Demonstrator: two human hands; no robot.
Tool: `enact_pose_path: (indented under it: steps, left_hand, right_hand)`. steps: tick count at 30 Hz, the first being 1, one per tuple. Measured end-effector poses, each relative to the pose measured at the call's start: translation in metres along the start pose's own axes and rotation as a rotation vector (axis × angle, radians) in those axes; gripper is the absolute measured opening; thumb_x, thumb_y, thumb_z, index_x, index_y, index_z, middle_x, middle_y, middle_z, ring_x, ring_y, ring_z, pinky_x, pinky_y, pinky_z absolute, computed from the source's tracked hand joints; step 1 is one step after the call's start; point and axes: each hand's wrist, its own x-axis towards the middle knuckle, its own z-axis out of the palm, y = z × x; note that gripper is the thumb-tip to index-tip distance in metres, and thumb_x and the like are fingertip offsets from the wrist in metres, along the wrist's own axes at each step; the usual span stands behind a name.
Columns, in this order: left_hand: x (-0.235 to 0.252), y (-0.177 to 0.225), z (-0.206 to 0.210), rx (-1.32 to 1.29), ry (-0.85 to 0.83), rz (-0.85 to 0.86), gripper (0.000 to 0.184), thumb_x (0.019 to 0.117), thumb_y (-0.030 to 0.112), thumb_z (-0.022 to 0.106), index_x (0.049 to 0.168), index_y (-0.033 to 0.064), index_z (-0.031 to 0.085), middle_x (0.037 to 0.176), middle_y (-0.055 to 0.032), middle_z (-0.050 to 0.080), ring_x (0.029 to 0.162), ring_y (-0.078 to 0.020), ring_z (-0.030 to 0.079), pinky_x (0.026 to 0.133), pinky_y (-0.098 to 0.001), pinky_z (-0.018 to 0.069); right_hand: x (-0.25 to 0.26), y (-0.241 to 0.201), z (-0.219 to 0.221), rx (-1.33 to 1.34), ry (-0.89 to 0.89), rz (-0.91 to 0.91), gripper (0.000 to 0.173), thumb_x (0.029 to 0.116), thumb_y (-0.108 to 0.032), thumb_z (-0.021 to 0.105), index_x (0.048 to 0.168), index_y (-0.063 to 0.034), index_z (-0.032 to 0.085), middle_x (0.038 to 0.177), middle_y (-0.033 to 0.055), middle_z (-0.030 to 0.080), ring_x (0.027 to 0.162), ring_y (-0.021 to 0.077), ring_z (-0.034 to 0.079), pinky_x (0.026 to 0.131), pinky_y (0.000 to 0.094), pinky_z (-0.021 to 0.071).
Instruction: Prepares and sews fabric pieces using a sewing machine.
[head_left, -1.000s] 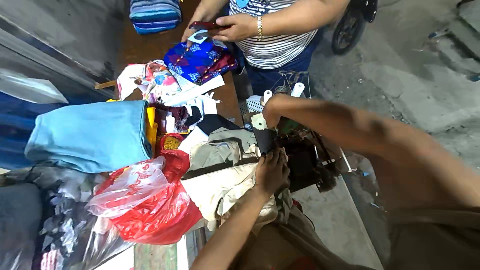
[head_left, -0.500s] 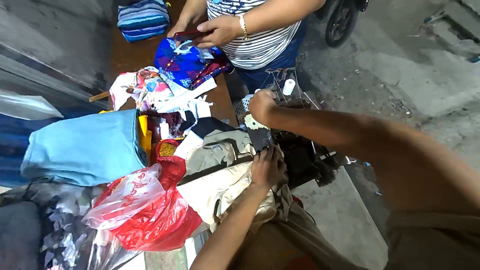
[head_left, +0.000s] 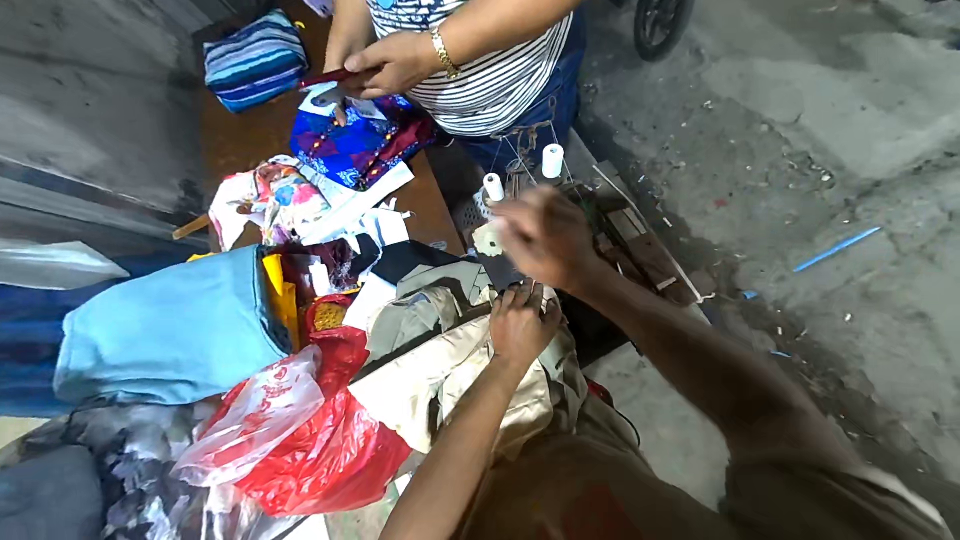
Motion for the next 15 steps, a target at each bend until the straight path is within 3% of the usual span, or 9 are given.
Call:
enact_pose_path:
  steps: [1,2,3,5,6,8,11,13,15]
  left_hand:
    - [0.001,-0.001,-0.003,-0.02,-0.022,0.0,0.04,0.0954,0.038,0.058,0.115,0.0114,0.079,0.123,-0.0066,0.075,0.112,-0.0284,0.071,0.093,-0.0501,0.0545]
    - [0.001,-0.003,-0.005,-0.04,-0.054,0.0,0.041,0.0963,0.038,0.057,0.119,0.0117,0.078,0.127,-0.0069,0.073,0.115,-0.0289,0.07,0.098,-0.0506,0.0531]
    - [0.002,-0.005,-0.006,-0.06,-0.078,0.001,0.041,0.097,0.037,0.057,0.123,0.0117,0.077,0.131,-0.0076,0.071,0.118,-0.0299,0.069,0.101,-0.0514,0.0513]
    - [-0.001,-0.008,-0.002,-0.065,-0.059,0.024,0.039,0.0966,0.036,0.059,0.121,0.0127,0.077,0.132,-0.0074,0.071,0.117,-0.0305,0.069,0.101,-0.0514,0.0516]
    - [-0.002,-0.011,0.001,-0.051,-0.025,0.051,0.038,0.0961,0.037,0.059,0.118,0.0137,0.079,0.13,-0.007,0.071,0.114,-0.0299,0.07,0.099,-0.0505,0.0529]
    - [-0.003,-0.014,0.005,-0.023,0.03,0.1,0.035,0.0955,0.037,0.059,0.113,0.0168,0.081,0.128,-0.0072,0.073,0.111,-0.0294,0.071,0.095,-0.0501,0.0543]
    - [-0.001,-0.013,0.005,-0.021,0.028,0.116,0.034,0.0964,0.037,0.056,0.103,0.0188,0.083,0.126,-0.009,0.073,0.111,-0.0307,0.071,0.094,-0.0521,0.0542]
    - [0.002,-0.005,-0.001,-0.032,-0.022,0.055,0.04,0.0954,0.045,0.056,0.1,0.0162,0.083,0.127,-0.0095,0.073,0.11,-0.0314,0.072,0.094,-0.0541,0.0534]
    - [0.007,0.005,-0.007,-0.038,-0.1,-0.032,0.05,0.0933,0.057,0.061,0.102,0.0122,0.082,0.126,-0.0112,0.073,0.11,-0.0327,0.072,0.096,-0.0557,0.0528]
  right_hand:
    - [-0.035,-0.001,-0.015,0.1,0.1,0.223,0.02,0.0997,-0.015,0.058,0.105,-0.0005,0.071,0.092,0.0104,0.069,0.085,0.0169,0.066,0.079,0.0356,0.0566]
    - [-0.073,-0.001,-0.023,0.128,0.145,0.511,0.022,0.1033,-0.016,0.054,0.105,0.0016,0.066,0.089,0.0071,0.066,0.077,0.0104,0.063,0.071,0.0296,0.0561]
    - [-0.106,0.001,-0.025,0.166,0.128,0.819,0.027,0.1064,-0.021,0.051,0.112,0.0033,0.063,0.087,0.0071,0.064,0.071,0.0105,0.061,0.065,0.0303,0.0543]
    - [-0.158,0.004,-0.026,0.381,-0.017,1.276,0.039,0.1085,-0.029,0.048,0.129,0.0017,0.06,0.102,0.013,0.069,0.084,0.0171,0.068,0.076,0.0374,0.0587]
    - [-0.17,0.002,-0.024,0.493,-0.038,1.392,0.039,0.1076,-0.03,0.051,0.127,0.0009,0.063,0.104,0.0111,0.07,0.087,0.0144,0.068,0.077,0.0347,0.0575]
    - [-0.176,-0.002,-0.021,0.669,-0.03,1.475,0.028,0.104,-0.025,0.059,0.114,0.0,0.067,0.088,0.0028,0.067,0.071,0.0062,0.061,0.063,0.0241,0.0512]
    - [-0.171,0.0,-0.021,0.775,-0.091,1.559,0.017,0.0979,-0.018,0.068,0.107,-0.0032,0.07,0.081,0.0005,0.065,0.062,0.0045,0.053,0.053,0.0212,0.042]
    - [-0.168,0.004,-0.02,0.852,-0.111,1.65,0.013,0.0996,-0.016,0.065,0.106,-0.0053,0.069,0.082,0.0004,0.064,0.063,0.0051,0.054,0.053,0.0214,0.0425]
    - [-0.169,0.005,-0.018,0.928,-0.062,1.638,0.009,0.1013,-0.01,0.06,0.103,-0.0038,0.067,0.086,0.0015,0.065,0.073,0.0065,0.06,0.066,0.0233,0.0504]
